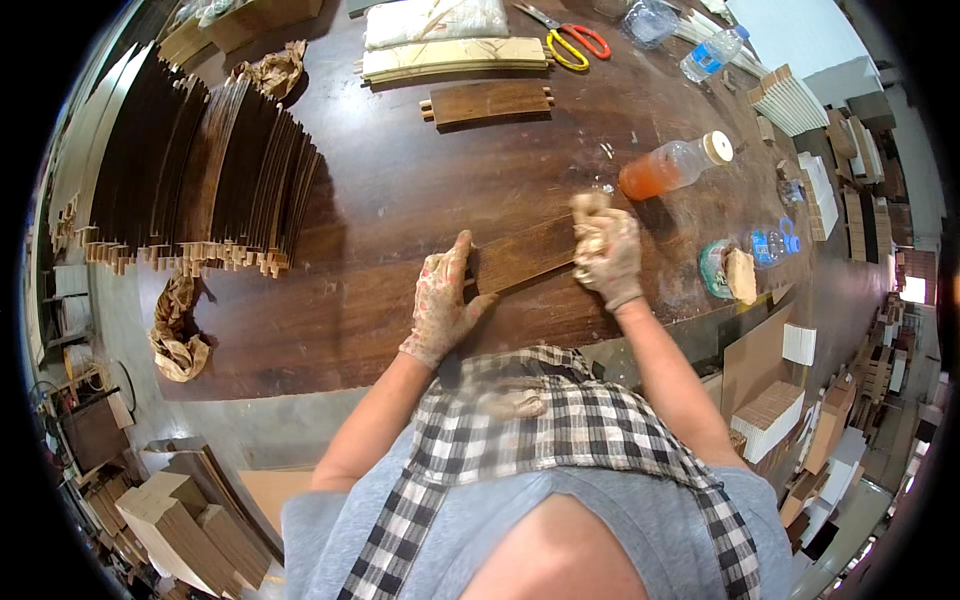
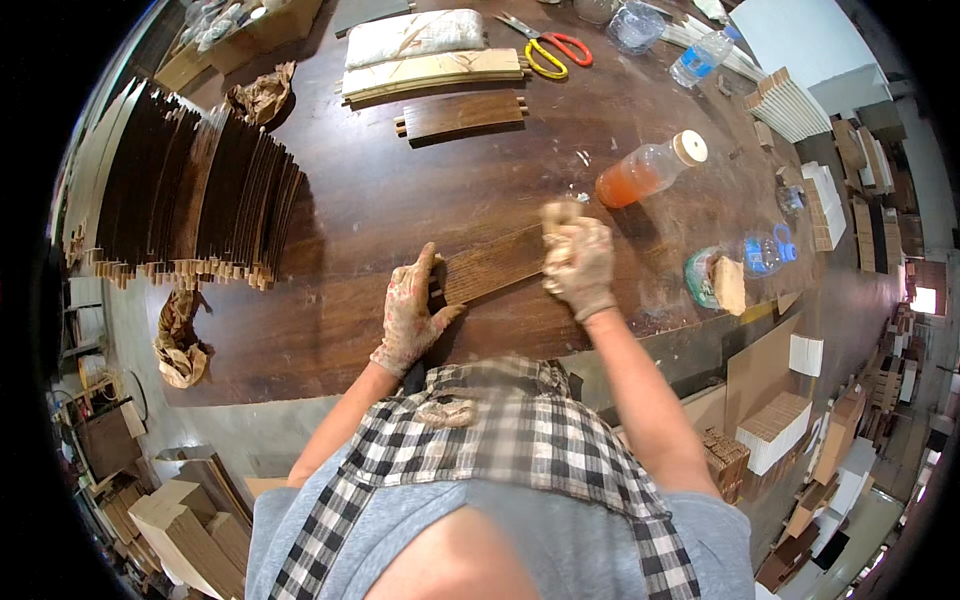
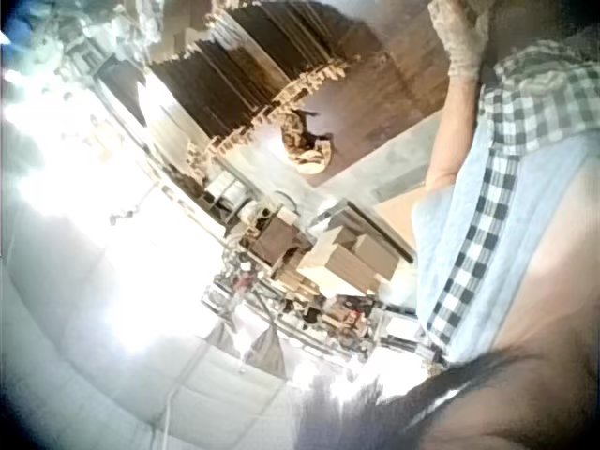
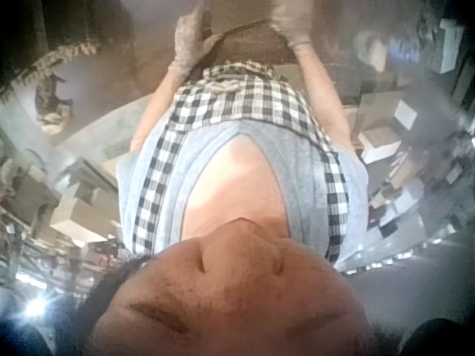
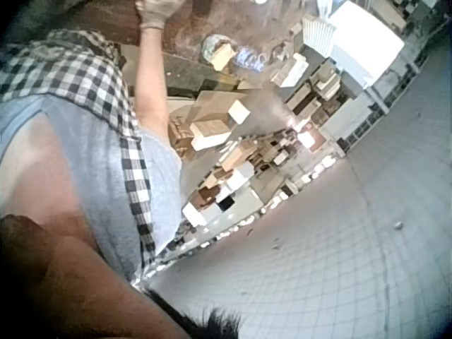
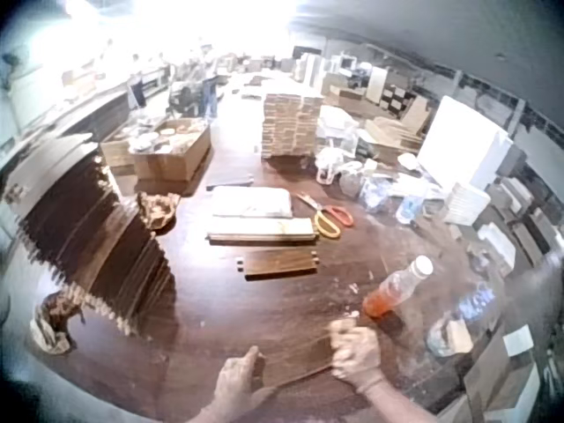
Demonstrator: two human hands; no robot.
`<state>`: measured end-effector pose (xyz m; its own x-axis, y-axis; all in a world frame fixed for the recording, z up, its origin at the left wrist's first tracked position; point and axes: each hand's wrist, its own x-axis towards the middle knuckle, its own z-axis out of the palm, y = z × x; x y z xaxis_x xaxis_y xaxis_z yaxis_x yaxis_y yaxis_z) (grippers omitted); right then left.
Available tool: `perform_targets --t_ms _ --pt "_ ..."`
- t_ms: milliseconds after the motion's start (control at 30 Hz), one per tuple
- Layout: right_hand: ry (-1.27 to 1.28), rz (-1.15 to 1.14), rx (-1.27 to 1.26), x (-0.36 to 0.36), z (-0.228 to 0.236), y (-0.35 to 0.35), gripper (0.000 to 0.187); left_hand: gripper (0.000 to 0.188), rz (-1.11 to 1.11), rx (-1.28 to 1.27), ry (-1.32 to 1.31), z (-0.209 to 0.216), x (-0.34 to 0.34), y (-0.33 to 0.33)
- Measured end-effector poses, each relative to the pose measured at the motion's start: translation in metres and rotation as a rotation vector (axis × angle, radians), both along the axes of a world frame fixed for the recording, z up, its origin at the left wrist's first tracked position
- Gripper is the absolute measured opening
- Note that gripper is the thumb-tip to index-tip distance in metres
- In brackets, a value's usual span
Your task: The person polishes small rectangular wood pieces by hand using a cloth dampened with liquid from a bottle.
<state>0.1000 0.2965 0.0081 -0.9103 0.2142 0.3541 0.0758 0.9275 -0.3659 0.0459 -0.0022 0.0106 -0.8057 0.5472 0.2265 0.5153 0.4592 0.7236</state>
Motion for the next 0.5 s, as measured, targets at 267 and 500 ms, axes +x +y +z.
perform_targets --t_ms 267,500 --pt "-0.074 -0.219 -0.776 0.075 0.01 -0.014 0.014 0.061 -0.044 -0.021 0.052 0.009 -0.007 0.003" --pt "0.015 -0.517 -1.125 0.153 0.049 0.049 0.018 0.045 0.002 0.069 0.091 -0.002 -0.006 0.0"
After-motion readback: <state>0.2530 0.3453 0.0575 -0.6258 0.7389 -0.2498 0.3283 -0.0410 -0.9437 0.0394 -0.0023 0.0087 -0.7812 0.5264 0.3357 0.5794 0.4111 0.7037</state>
